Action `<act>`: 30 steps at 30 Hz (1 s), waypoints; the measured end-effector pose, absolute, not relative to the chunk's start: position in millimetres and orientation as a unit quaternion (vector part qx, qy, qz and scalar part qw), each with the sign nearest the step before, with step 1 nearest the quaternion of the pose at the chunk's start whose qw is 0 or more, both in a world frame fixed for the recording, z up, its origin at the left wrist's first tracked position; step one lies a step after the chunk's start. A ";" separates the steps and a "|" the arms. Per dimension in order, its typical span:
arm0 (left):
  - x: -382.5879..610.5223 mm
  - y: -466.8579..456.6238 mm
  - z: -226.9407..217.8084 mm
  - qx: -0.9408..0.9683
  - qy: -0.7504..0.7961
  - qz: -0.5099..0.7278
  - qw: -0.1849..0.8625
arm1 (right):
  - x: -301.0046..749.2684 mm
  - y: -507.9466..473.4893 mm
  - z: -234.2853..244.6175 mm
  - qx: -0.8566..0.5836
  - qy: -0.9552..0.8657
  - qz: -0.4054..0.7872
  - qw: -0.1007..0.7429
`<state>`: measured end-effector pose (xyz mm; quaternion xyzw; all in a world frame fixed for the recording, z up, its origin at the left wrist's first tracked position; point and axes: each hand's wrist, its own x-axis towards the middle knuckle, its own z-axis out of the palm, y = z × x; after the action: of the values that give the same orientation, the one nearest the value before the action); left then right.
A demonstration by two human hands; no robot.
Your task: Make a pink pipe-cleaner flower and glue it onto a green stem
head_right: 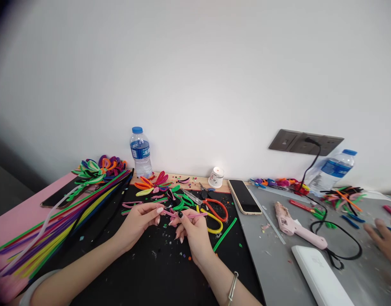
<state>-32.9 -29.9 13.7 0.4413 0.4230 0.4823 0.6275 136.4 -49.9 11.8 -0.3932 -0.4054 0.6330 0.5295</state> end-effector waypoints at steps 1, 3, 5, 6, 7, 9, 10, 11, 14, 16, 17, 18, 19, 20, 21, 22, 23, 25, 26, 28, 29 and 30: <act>-32.3 -30.2 14.1 0.429 0.414 0.487 0.639 | 136.2 -50.3 11.6 -0.394 -0.408 0.632 0.528; -31.7 -30.9 15.7 0.415 0.398 0.497 0.650 | 135.8 -51.0 10.6 -0.394 -0.416 0.631 0.523; -31.9 -31.4 17.4 0.415 0.391 0.506 0.647 | 135.5 -51.6 9.8 -0.392 -0.423 0.632 0.518; -32.3 -31.5 18.0 0.420 0.392 0.509 0.641 | 135.4 -51.8 9.6 -0.392 -0.425 0.633 0.516; -32.9 -31.5 18.3 0.427 0.396 0.510 0.632 | 135.5 -52.0 9.6 -0.392 -0.425 0.633 0.515; -34.0 -31.3 18.2 0.454 0.409 0.505 0.610 | 135.9 -52.2 10.1 -0.394 -0.417 0.633 0.520; -34.3 -31.1 17.6 0.473 0.414 0.497 0.598 | 136.2 -52.3 10.6 -0.396 -0.411 0.632 0.525; -34.4 -31.0 16.9 0.494 0.418 0.486 0.588 | 136.5 -52.3 11.0 -0.397 -0.405 0.631 0.529; -33.4 -31.2 14.0 0.534 0.421 0.457 0.573 | 136.8 -52.8 11.9 -0.399 -0.405 0.626 0.534; -32.2 -31.5 12.4 0.532 0.423 0.448 0.580 | 136.0 -53.7 11.9 -0.402 -0.417 0.620 0.530; -31.8 -31.7 11.9 0.525 0.427 0.447 0.585 | 135.3 -54.4 11.8 -0.406 -0.424 0.615 0.526; -31.4 -31.8 11.7 0.517 0.432 0.448 0.588 | 134.4 -55.2 11.6 -0.411 -0.432 0.611 0.521; -31.3 -31.8 11.7 0.510 0.437 0.449 0.589 | 133.5 -56.1 11.4 -0.415 -0.439 0.606 0.517; -31.3 -31.7 11.8 0.504 0.441 0.452 0.589 | 132.5 -57.1 11.1 -0.419 -0.445 0.602 0.513; -31.4 -31.5 12.1 0.501 0.445 0.454 0.587 | 131.6 -58.0 10.8 -0.421 -0.451 0.600 0.509; -31.8 -31.2 12.4 0.500 0.447 0.454 0.586 | 130.8 -58.8 10.4 -0.423 -0.454 0.600 0.505; -32.2 -30.8 12.6 0.502 0.448 0.454 0.584 | 130.2 -59.4 10.2 -0.424 -0.455 0.602 0.501; -33.3 -30.0 12.8 0.517 0.448 0.452 0.572 | 129.7 -59.8 9.9 -0.426 -0.455 0.602 0.498; -33.8 -29.6 12.8 0.530 0.447 0.450 0.563 | 129.8 -59.6 9.9 -0.428 -0.455 0.599 0.501; -34.7 -29.6 13.2 0.567 0.445 0.440 0.536 | 130.8 -58.1 10.0 -0.433 -0.454 0.583 0.516; -34.8 -30.0 13.7 0.588 0.442 0.431 0.522 | 131.5 -57.0 9.9 -0.436 -0.453 0.573 0.526; -34.7 -30.9 14.6 0.611 0.439 0.420 0.506 | 132.4 -55.9 9.6 -0.438 -0.452 0.563 0.535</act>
<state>-34.7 -30.9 14.6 0.6115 0.4392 0.4203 0.5065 132.4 -55.9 9.6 -0.4382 -0.4517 0.5634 0.5352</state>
